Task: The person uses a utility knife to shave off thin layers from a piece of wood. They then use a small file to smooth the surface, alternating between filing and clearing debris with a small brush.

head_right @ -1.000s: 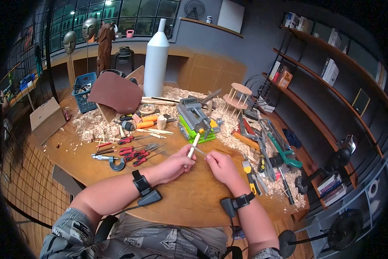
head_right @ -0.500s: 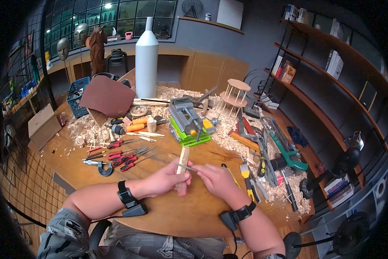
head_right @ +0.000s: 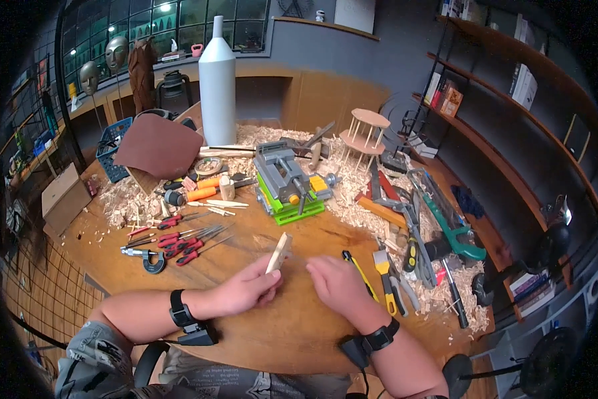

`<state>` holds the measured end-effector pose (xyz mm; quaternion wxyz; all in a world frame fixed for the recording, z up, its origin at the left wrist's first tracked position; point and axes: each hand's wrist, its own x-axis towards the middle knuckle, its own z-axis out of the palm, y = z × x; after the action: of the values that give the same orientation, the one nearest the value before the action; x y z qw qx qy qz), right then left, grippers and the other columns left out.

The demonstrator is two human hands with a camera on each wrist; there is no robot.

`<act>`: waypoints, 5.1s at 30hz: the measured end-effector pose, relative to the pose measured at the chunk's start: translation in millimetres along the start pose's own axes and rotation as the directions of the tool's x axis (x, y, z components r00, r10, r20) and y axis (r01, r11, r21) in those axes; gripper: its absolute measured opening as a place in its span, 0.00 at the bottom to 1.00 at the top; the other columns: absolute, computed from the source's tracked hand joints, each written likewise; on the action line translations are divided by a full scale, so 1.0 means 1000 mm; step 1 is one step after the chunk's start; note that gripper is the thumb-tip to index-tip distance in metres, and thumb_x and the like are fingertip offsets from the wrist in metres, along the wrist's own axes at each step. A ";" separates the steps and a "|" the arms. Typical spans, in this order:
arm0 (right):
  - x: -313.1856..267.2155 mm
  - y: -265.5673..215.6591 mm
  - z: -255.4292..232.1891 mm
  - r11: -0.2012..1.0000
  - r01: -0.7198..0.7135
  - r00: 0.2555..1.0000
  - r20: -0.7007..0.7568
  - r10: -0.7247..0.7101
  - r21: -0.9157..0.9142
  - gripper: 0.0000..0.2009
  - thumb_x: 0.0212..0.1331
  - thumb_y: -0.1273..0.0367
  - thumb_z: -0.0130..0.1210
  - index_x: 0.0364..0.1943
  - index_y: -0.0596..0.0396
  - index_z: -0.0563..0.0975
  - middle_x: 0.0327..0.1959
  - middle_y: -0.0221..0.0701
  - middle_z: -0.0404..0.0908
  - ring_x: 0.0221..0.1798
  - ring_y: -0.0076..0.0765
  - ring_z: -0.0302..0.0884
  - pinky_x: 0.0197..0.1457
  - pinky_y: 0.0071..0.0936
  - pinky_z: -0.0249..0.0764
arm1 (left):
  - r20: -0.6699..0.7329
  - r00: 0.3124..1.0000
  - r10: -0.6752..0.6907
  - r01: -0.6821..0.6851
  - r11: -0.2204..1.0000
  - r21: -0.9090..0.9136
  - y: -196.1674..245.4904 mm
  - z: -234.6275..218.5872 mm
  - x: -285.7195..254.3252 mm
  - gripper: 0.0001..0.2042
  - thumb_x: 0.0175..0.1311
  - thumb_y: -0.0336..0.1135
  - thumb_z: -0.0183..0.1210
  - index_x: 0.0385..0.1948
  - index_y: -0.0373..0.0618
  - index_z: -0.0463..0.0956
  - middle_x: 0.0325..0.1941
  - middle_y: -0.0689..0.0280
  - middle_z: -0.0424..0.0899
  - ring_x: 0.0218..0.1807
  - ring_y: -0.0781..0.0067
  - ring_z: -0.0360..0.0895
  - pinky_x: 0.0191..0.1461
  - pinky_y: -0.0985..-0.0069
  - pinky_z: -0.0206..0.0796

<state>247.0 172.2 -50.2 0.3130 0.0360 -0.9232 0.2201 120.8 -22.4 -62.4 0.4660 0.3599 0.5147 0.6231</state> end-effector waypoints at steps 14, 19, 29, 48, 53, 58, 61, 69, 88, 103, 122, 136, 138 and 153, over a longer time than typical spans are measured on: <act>0.002 -0.009 -0.002 0.996 -0.092 0.995 -0.032 0.093 0.013 0.08 0.62 0.71 0.59 0.42 0.58 0.83 0.29 0.41 0.82 0.29 0.49 0.81 0.32 0.38 0.76 | -0.050 0.934 0.353 -0.260 0.771 0.581 0.001 0.003 -0.005 0.22 0.77 0.39 0.48 0.65 0.34 0.62 0.52 0.45 0.77 0.55 0.46 0.76 0.62 0.64 0.66; 0.004 -0.014 -0.004 0.996 -0.094 0.995 -0.029 0.094 0.013 0.07 0.62 0.72 0.59 0.41 0.58 0.84 0.27 0.41 0.81 0.27 0.48 0.80 0.29 0.38 0.75 | -0.084 0.975 0.205 -0.128 0.832 0.541 0.014 0.003 -0.010 0.19 0.78 0.40 0.46 0.60 0.35 0.65 0.49 0.48 0.78 0.53 0.48 0.76 0.60 0.65 0.66; 0.000 -0.008 -0.006 1.000 0.014 0.995 0.099 -0.016 0.018 0.08 0.61 0.71 0.61 0.43 0.53 0.85 0.23 0.36 0.79 0.22 0.44 0.78 0.25 0.37 0.72 | -0.117 0.960 0.253 -0.184 0.890 0.416 -0.005 -0.001 -0.003 0.14 0.79 0.39 0.46 0.55 0.38 0.66 0.41 0.56 0.76 0.46 0.63 0.75 0.53 0.66 0.67; 0.001 -0.010 -0.002 0.981 -0.121 0.990 0.095 0.107 0.154 0.07 0.63 0.70 0.59 0.31 0.59 0.83 0.22 0.41 0.79 0.26 0.48 0.79 0.29 0.39 0.72 | -0.006 0.999 -0.049 0.048 0.989 -0.142 -0.002 0.002 -0.003 0.11 0.80 0.40 0.44 0.58 0.51 0.62 0.23 0.71 0.64 0.18 0.79 0.60 0.21 0.80 0.52; 0.003 -0.010 -0.004 0.977 -0.199 0.980 0.027 0.198 0.080 0.07 0.62 0.72 0.58 0.29 0.60 0.83 0.24 0.40 0.81 0.26 0.44 0.81 0.31 0.34 0.73 | -0.033 0.995 -0.092 0.087 0.988 -0.128 -0.002 0.004 -0.002 0.12 0.80 0.40 0.44 0.59 0.51 0.62 0.23 0.72 0.63 0.18 0.79 0.60 0.21 0.80 0.52; 0.005 -0.007 -0.001 0.989 -0.138 0.990 -0.018 0.139 0.052 0.07 0.62 0.72 0.58 0.29 0.60 0.82 0.24 0.40 0.81 0.27 0.45 0.81 0.30 0.35 0.74 | -0.036 0.995 -0.089 0.084 0.988 -0.128 -0.002 0.005 -0.002 0.13 0.80 0.39 0.44 0.60 0.50 0.62 0.22 0.72 0.63 0.17 0.80 0.58 0.21 0.80 0.52; -0.001 -0.019 0.000 0.991 -0.052 0.990 0.133 0.036 0.123 0.06 0.62 0.73 0.59 0.29 0.59 0.82 0.24 0.41 0.81 0.27 0.46 0.81 0.30 0.36 0.74 | -0.007 0.999 -0.034 0.033 0.990 -0.136 -0.002 0.004 0.000 0.13 0.80 0.39 0.44 0.60 0.50 0.63 0.22 0.72 0.62 0.17 0.80 0.58 0.21 0.80 0.52; -0.001 -0.019 0.001 0.995 -0.035 0.996 0.081 0.027 0.097 0.04 0.61 0.73 0.59 0.32 0.59 0.83 0.26 0.41 0.82 0.26 0.47 0.81 0.30 0.36 0.74 | 0.021 0.998 -0.064 0.066 0.987 -0.144 0.001 0.005 -0.004 0.14 0.80 0.39 0.44 0.62 0.51 0.63 0.22 0.72 0.62 0.19 0.80 0.59 0.21 0.79 0.52; 0.001 -0.016 -0.002 0.997 -0.067 0.998 0.001 0.067 -0.031 0.03 0.59 0.73 0.59 0.32 0.57 0.84 0.26 0.41 0.83 0.26 0.47 0.81 0.29 0.37 0.76 | -0.004 0.998 -0.061 0.061 0.994 -0.095 -0.004 0.004 -0.004 0.10 0.80 0.37 0.45 0.56 0.49 0.65 0.23 0.76 0.64 0.19 0.85 0.60 0.21 0.83 0.52; 0.000 -0.015 0.003 0.998 0.064 0.995 -0.083 -0.061 0.027 0.04 0.59 0.73 0.59 0.29 0.57 0.83 0.25 0.41 0.82 0.25 0.46 0.81 0.27 0.36 0.74 | 0.003 0.994 -0.106 0.103 0.956 -0.273 0.008 0.007 -0.005 0.14 0.80 0.38 0.43 0.61 0.49 0.66 0.22 0.73 0.60 0.19 0.80 0.55 0.22 0.80 0.50; 0.003 -0.022 -0.005 0.994 0.035 0.999 -0.030 -0.038 -0.099 0.03 0.58 0.73 0.59 0.30 0.54 0.84 0.26 0.37 0.84 0.25 0.43 0.82 0.27 0.35 0.77 | 0.151 0.978 -0.144 0.203 0.827 -0.524 0.015 0.002 -0.007 0.18 0.81 0.40 0.38 0.65 0.45 0.64 0.27 0.72 0.66 0.17 0.81 0.55 0.19 0.80 0.48; 0.000 -0.023 -0.003 0.989 0.064 0.997 -0.025 -0.067 -0.131 0.02 0.58 0.72 0.60 0.31 0.53 0.83 0.25 0.36 0.83 0.24 0.43 0.81 0.27 0.35 0.76 | 0.172 0.976 -0.130 0.207 0.791 -0.575 0.014 0.000 -0.006 0.22 0.80 0.42 0.37 0.69 0.43 0.59 0.31 0.70 0.70 0.18 0.81 0.57 0.21 0.79 0.51; 0.000 -0.034 -0.005 0.990 0.015 0.995 0.096 -0.001 -0.143 0.03 0.58 0.73 0.59 0.30 0.55 0.83 0.26 0.38 0.83 0.26 0.44 0.82 0.28 0.34 0.76 | 0.218 0.973 -0.071 0.179 0.828 -0.532 0.011 -0.004 -0.004 0.23 0.80 0.44 0.36 0.71 0.43 0.59 0.34 0.68 0.72 0.20 0.80 0.59 0.25 0.80 0.54; 0.002 -0.016 -0.004 0.987 0.001 0.995 -0.101 -0.017 -0.158 0.04 0.59 0.70 0.61 0.28 0.52 0.80 0.22 0.35 0.78 0.23 0.45 0.78 0.25 0.37 0.72 | 0.149 0.988 -0.029 0.095 0.882 -0.461 0.011 -0.007 -0.003 0.23 0.81 0.43 0.38 0.72 0.45 0.57 0.38 0.67 0.74 0.23 0.78 0.62 0.28 0.78 0.57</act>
<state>250.6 160.0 -39.8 0.3627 0.0041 -0.9203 0.1463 113.1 -27.7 -53.2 0.5930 0.2627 0.3279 0.6869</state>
